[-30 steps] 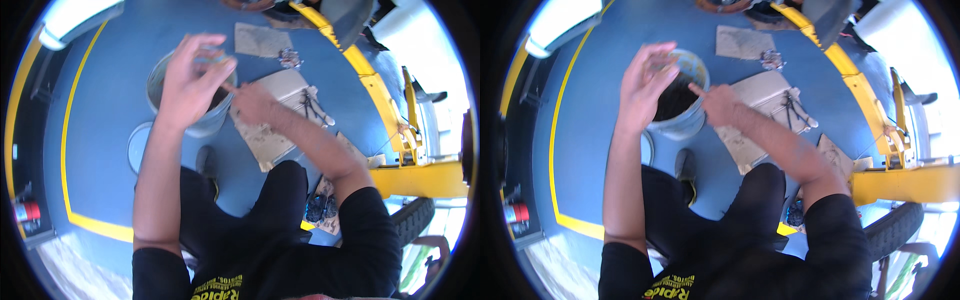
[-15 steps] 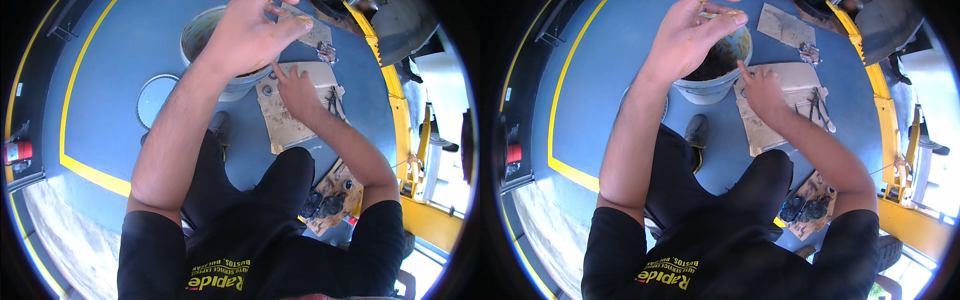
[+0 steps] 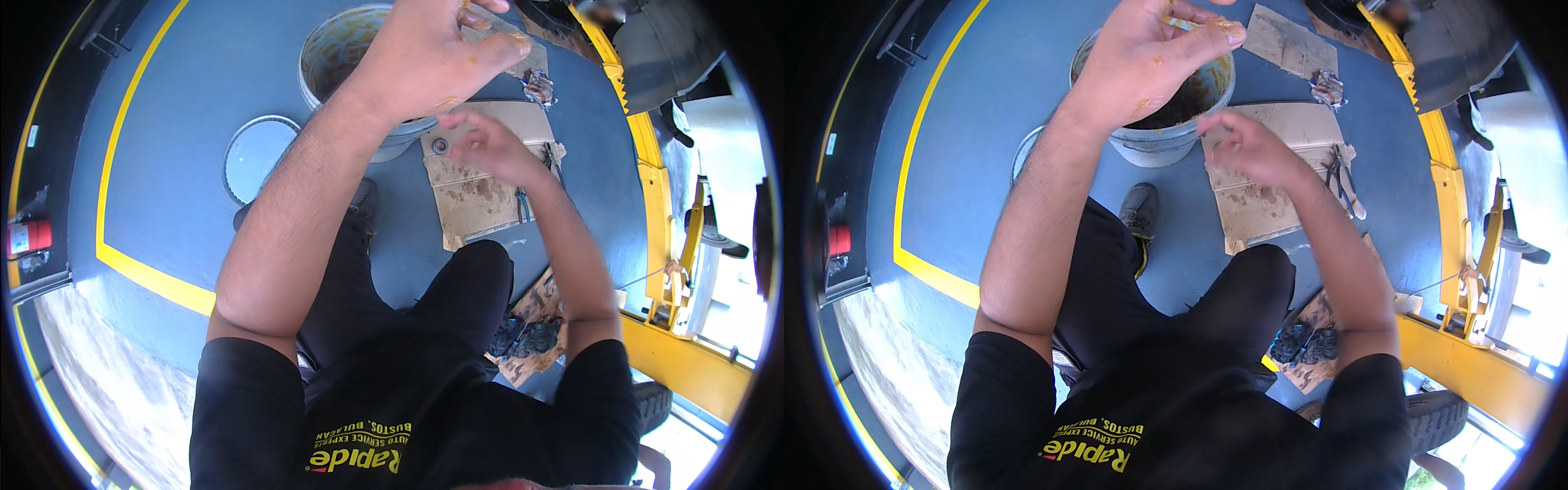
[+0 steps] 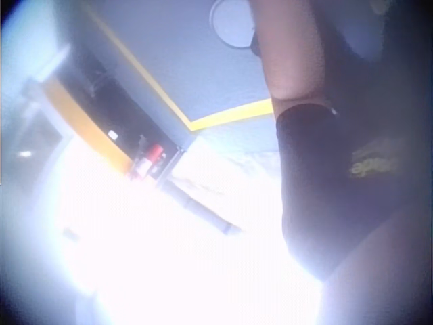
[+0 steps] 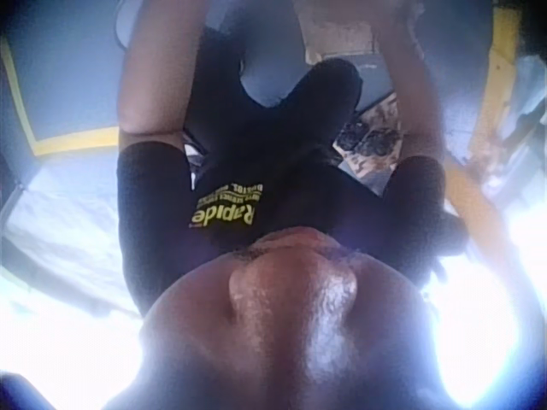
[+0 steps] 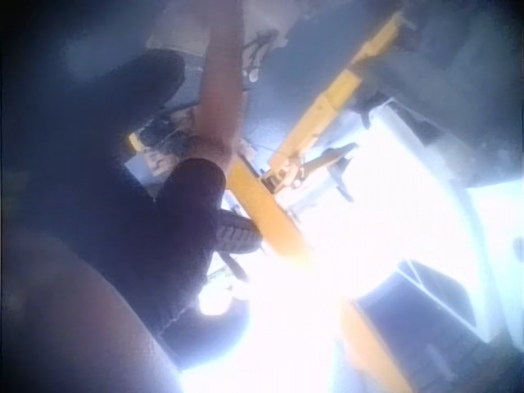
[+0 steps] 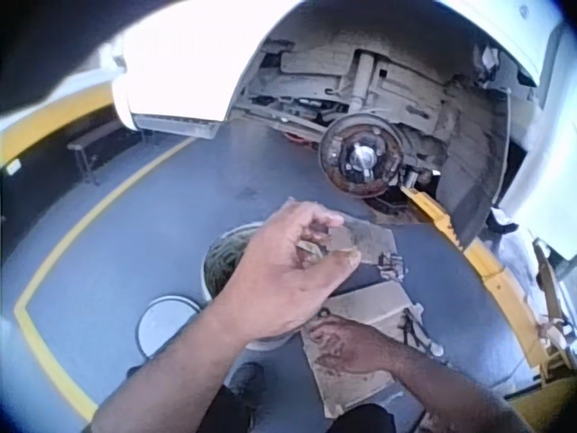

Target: The person scoops grease from a bucket and spreads it by hand onto a wheel bearing, then places the bearing into a wheel hub. The person repeats the process with a second bearing, applying grease and inserting it into the hub.

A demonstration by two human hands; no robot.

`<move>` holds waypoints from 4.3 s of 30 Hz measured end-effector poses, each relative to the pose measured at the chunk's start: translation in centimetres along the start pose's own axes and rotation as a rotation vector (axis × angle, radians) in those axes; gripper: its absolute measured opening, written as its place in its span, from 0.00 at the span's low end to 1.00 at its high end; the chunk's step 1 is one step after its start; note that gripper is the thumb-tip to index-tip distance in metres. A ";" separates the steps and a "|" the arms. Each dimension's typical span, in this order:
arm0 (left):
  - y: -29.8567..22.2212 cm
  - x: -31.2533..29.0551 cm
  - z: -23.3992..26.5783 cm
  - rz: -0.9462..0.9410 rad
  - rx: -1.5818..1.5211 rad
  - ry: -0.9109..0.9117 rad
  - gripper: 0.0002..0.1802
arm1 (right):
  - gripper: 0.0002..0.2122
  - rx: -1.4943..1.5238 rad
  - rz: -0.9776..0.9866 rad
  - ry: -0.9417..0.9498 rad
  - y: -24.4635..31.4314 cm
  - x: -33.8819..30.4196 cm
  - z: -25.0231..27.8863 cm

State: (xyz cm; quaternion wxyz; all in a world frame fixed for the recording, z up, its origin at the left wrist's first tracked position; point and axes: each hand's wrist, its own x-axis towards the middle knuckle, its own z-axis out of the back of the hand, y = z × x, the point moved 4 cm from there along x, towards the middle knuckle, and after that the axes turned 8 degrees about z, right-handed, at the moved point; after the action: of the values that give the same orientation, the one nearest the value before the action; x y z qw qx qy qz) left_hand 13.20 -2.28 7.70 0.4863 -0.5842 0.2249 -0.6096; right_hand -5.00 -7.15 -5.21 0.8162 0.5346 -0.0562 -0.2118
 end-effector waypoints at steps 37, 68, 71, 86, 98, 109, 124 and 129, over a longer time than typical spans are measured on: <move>0.7 0.1 -0.7 0.213 -0.027 0.057 0.21 | 0.50 0.488 -0.129 -0.906 -11.2 2.5 0.8; 0.1 0.3 -0.3 0.065 -0.051 -0.028 0.22 | 0.72 0.516 -0.552 -0.769 -13.4 3.9 -1.1; -0.6 0.1 0.0 0.140 -0.003 0.004 0.22 | 0.62 0.605 -0.567 -0.629 -12.5 0.3 -1.5; -0.5 0.6 -1.4 0.134 -0.001 0.059 0.21 | 0.55 0.785 -0.696 0.491 -11.0 7.4 -1.7; 0.7 0.9 0.2 0.071 0.031 -0.024 0.21 | 0.55 1.127 -0.743 0.502 -11.5 5.2 -3.7; 0.3 0.6 -0.3 0.068 0.029 -0.010 0.21 | 0.46 0.384 -0.752 -0.251 -9.7 0.5 0.6; 1.1 0.0 -0.9 0.204 -0.073 0.074 0.20 | 0.32 -0.862 -0.434 -0.645 -5.9 2.9 1.8; 1.4 -0.1 -0.6 0.111 -0.031 0.038 0.20 | 0.36 -1.136 -0.242 -0.652 -7.7 4.8 1.0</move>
State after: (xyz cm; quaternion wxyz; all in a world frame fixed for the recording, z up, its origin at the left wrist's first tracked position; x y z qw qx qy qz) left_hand 13.07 -3.01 6.32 0.5060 -0.5665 0.2753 -0.5893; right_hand -3.17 -12.52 -12.36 0.8828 -0.0672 -0.1195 -0.4494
